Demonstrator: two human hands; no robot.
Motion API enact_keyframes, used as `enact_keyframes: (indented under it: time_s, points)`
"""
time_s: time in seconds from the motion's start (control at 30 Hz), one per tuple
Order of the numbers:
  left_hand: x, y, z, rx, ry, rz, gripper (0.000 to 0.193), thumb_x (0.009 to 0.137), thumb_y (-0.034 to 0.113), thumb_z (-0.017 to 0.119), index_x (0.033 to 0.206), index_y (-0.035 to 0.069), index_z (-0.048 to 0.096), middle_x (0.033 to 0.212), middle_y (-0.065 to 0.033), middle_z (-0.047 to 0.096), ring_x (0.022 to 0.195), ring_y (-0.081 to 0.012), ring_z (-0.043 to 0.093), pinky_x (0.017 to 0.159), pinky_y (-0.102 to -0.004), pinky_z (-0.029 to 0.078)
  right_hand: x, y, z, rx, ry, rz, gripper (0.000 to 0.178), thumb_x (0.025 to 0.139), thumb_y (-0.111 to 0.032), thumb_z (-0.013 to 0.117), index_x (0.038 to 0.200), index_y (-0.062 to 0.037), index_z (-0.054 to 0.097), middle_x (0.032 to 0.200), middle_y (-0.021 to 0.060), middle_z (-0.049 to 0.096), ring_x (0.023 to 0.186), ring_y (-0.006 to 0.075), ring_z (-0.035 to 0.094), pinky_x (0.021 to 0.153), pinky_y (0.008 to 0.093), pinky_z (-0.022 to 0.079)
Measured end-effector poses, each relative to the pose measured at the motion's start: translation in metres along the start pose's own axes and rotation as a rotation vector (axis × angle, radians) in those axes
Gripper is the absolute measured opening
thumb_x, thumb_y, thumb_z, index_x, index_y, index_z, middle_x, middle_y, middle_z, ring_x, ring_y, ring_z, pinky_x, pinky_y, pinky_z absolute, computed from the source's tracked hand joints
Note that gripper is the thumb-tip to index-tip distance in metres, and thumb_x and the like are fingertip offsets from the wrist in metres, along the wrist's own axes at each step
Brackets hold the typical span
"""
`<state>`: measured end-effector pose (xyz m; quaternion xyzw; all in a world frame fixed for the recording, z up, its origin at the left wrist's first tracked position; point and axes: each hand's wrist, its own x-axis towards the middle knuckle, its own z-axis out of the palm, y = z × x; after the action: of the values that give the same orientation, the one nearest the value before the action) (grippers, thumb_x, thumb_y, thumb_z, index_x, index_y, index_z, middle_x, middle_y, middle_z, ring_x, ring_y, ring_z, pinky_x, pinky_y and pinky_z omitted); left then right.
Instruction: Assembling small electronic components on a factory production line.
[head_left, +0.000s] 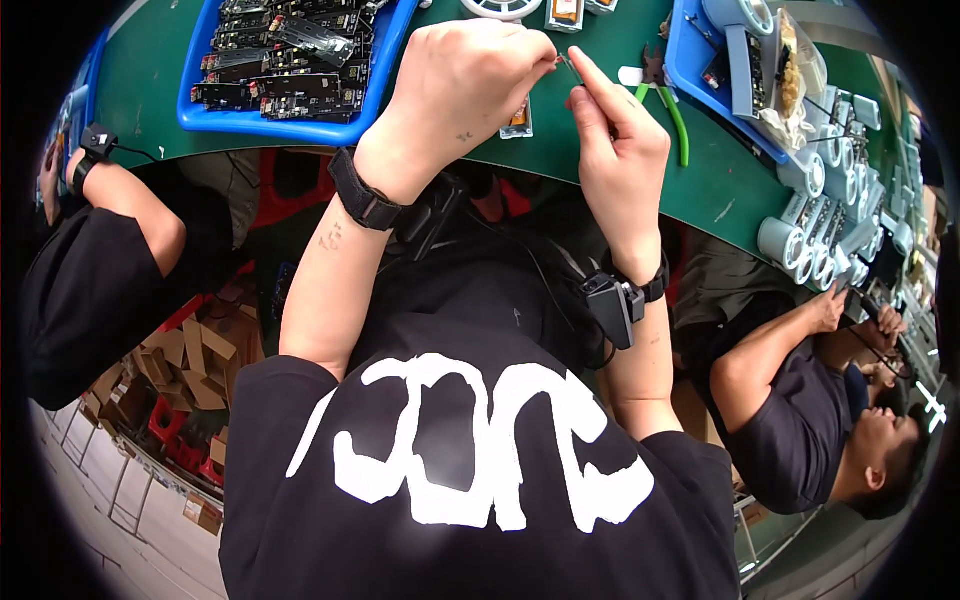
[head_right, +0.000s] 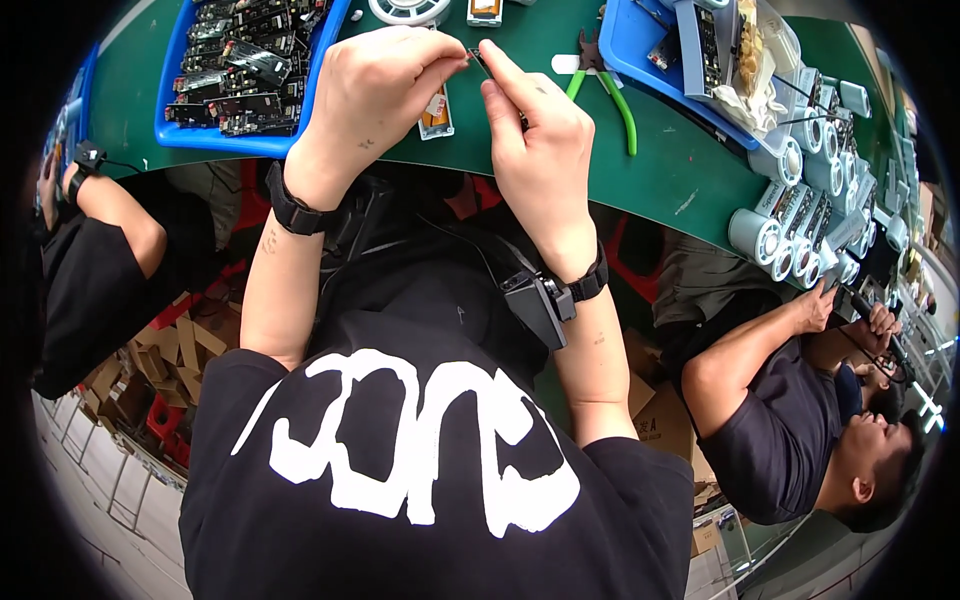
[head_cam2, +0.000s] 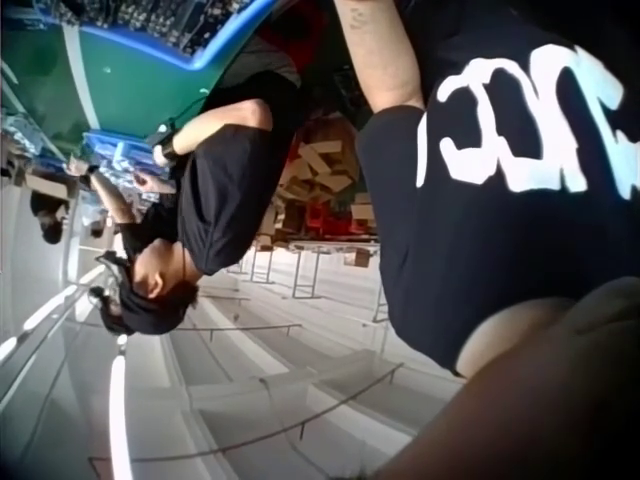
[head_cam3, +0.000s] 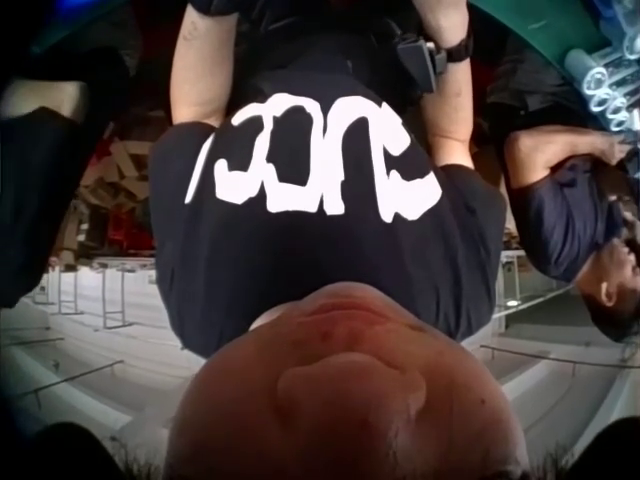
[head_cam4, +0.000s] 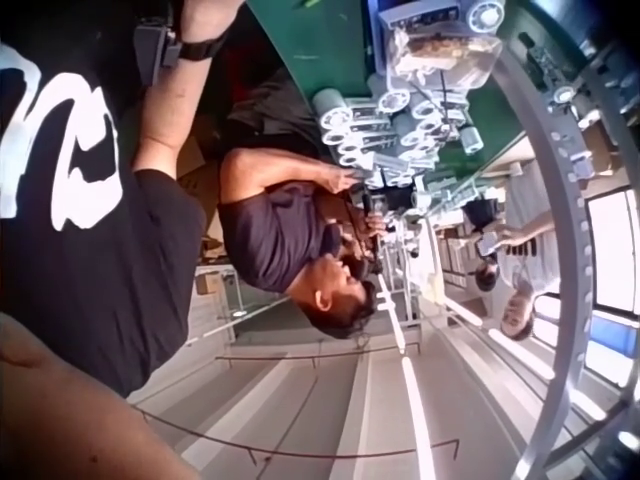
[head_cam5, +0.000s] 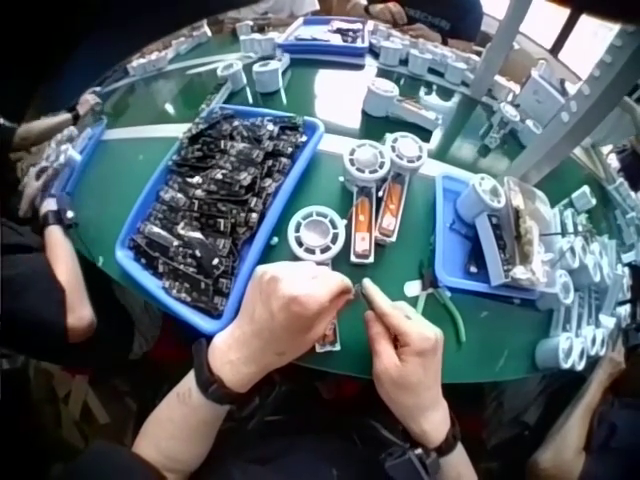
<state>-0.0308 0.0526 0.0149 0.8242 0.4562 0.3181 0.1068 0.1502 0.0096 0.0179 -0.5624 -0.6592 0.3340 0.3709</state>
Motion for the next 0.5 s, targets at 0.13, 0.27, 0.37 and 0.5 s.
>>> enact_keyframes:
  time_s: [0.13, 0.27, 0.37, 0.5]
  points:
    - [0.001, 0.002, 0.000, 0.056, -0.038, -0.029, 0.009, 0.085, 0.014, 0.075, 0.090, 0.007, 0.073, 0.081, -0.0068, 0.072, 0.071, -0.0243, 0.070, 0.063, -0.0322, 0.055, -0.003, 0.002, 0.007, 0.034, 0.043, 0.017, 0.037, 0.099, -0.004, 0.062, 0.135, -0.0106, 0.066, 0.089, 0.0028, 0.069, 0.075, 0.0076, 0.055, 0.069, 0.0219, 0.047]
    - [0.000, -0.004, 0.007, 0.006, 0.063, 0.041, 0.010, 0.086, 0.021, 0.073, 0.085, 0.011, 0.071, 0.065, -0.0064, 0.064, 0.060, -0.0250, 0.067, 0.055, -0.0343, 0.052, -0.002, 0.002, 0.003, 0.091, 0.020, 0.064, 0.037, 0.099, -0.004, 0.061, 0.135, -0.0110, 0.066, 0.087, 0.0010, 0.068, 0.073, 0.0059, 0.054, 0.066, 0.0212, 0.045]
    - [-0.002, -0.008, 0.008, -0.082, 0.118, 0.040, 0.011, 0.086, 0.021, 0.074, 0.087, 0.011, 0.072, 0.067, -0.0061, 0.066, 0.060, -0.0252, 0.067, 0.055, -0.0342, 0.052, 0.000, 0.001, -0.002, 0.130, -0.021, 0.104, 0.036, 0.100, -0.005, 0.061, 0.135, -0.0110, 0.066, 0.086, -0.0006, 0.067, 0.071, 0.0043, 0.051, 0.064, 0.0203, 0.043]
    - [-0.004, -0.009, 0.011, -0.090, 0.107, 0.036, 0.011, 0.086, 0.022, 0.075, 0.088, 0.011, 0.073, 0.071, -0.0056, 0.068, 0.063, -0.0245, 0.067, 0.056, -0.0340, 0.053, 0.002, 0.008, -0.006, 0.203, -0.087, 0.138, 0.036, 0.100, -0.005, 0.061, 0.135, -0.0105, 0.066, 0.085, -0.0025, 0.065, 0.067, 0.0021, 0.046, 0.059, 0.0191, 0.039]
